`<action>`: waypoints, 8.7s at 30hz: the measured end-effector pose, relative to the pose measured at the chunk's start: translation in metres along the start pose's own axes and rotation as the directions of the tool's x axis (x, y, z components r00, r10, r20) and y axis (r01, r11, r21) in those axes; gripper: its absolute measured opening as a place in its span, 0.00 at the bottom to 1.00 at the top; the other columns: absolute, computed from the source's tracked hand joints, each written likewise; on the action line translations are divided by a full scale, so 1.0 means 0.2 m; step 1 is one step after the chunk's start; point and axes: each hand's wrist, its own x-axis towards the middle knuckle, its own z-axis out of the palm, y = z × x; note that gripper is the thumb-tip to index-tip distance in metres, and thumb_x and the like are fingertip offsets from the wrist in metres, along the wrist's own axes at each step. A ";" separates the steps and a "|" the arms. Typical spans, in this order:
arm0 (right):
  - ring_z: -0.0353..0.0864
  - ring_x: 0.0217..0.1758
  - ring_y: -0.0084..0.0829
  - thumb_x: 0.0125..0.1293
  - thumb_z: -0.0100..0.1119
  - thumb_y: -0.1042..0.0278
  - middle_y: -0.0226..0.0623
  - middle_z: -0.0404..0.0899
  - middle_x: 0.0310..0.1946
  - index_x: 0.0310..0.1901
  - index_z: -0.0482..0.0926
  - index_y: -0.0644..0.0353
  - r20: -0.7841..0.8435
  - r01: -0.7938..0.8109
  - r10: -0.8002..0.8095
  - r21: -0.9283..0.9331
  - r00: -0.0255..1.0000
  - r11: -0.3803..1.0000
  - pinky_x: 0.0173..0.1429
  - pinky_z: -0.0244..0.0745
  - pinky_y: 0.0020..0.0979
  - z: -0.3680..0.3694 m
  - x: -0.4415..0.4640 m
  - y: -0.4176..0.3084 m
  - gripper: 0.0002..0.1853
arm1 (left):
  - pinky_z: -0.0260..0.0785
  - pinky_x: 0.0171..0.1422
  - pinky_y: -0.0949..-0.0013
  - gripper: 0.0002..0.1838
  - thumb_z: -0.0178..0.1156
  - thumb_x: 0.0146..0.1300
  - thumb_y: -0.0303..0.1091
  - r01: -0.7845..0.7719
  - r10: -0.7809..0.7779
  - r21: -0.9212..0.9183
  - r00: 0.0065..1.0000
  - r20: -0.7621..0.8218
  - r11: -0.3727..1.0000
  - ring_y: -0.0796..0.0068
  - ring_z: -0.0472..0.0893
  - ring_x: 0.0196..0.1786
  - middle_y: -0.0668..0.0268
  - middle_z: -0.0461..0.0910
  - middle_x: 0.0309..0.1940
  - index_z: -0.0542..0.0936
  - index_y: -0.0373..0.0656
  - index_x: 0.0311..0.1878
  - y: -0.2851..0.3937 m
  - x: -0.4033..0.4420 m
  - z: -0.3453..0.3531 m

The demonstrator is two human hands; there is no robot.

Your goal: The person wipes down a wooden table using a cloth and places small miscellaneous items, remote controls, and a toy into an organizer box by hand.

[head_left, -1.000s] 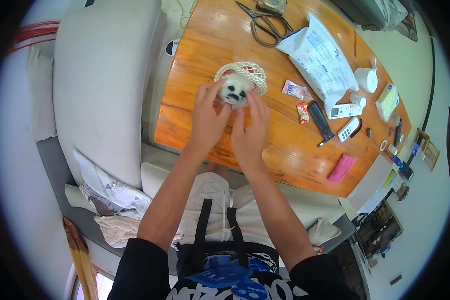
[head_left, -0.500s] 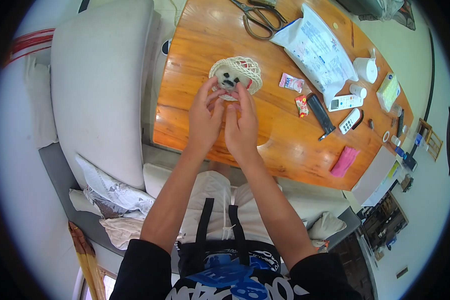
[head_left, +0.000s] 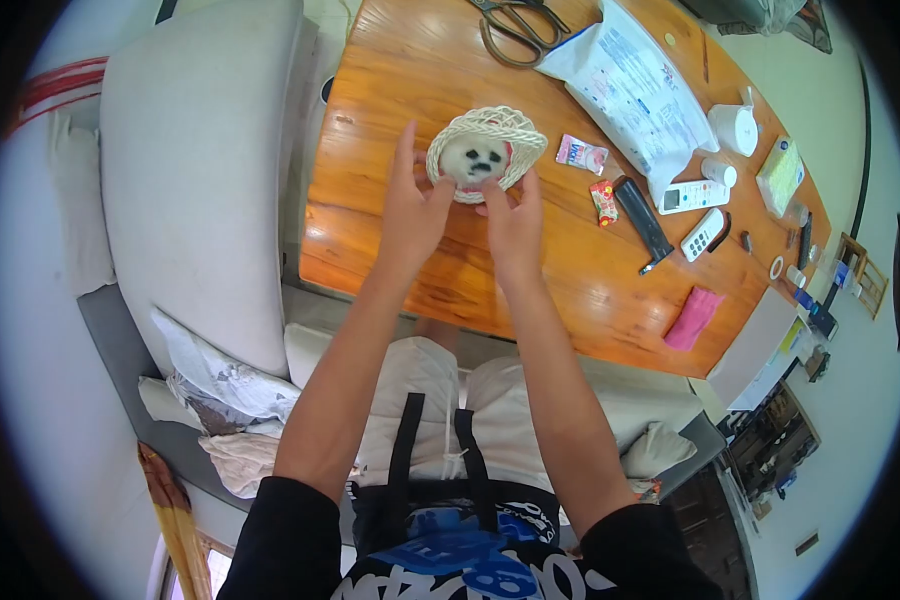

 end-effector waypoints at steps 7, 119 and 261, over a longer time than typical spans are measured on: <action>0.78 0.39 0.19 0.70 0.61 0.72 0.31 0.80 0.43 0.63 0.70 0.63 0.020 -0.158 0.160 -0.057 0.987 0.986 0.37 0.74 0.22 -0.33 -0.11 -0.12 0.21 | 0.71 0.58 0.66 0.28 0.61 0.67 0.29 -0.068 0.055 0.196 0.996 0.071 0.978 0.68 0.75 0.53 0.57 0.70 0.51 0.70 0.37 0.69 -0.02 -0.17 0.15; 0.71 0.65 0.51 0.58 0.62 0.76 0.49 0.72 0.61 0.58 0.77 0.64 0.023 0.450 -0.599 -0.684 0.800 0.574 0.68 0.67 0.47 -2.66 -0.65 -0.60 0.23 | 0.59 0.74 0.51 0.24 0.54 0.56 0.20 -0.697 0.541 0.467 0.717 0.440 0.544 0.45 0.70 0.67 0.48 0.71 0.64 0.75 0.36 0.58 -0.23 -1.32 2.21; 0.50 0.82 0.53 0.70 0.48 0.70 0.50 0.57 0.76 0.75 0.60 0.61 0.339 0.373 -0.456 -0.928 0.823 -0.016 0.81 0.47 0.54 -2.04 -0.04 -0.10 0.31 | 0.39 0.81 0.41 0.28 0.53 0.62 0.31 -0.519 0.462 0.817 0.806 0.371 0.251 0.47 0.54 0.79 0.51 0.58 0.76 0.67 0.40 0.67 -0.62 -0.77 1.13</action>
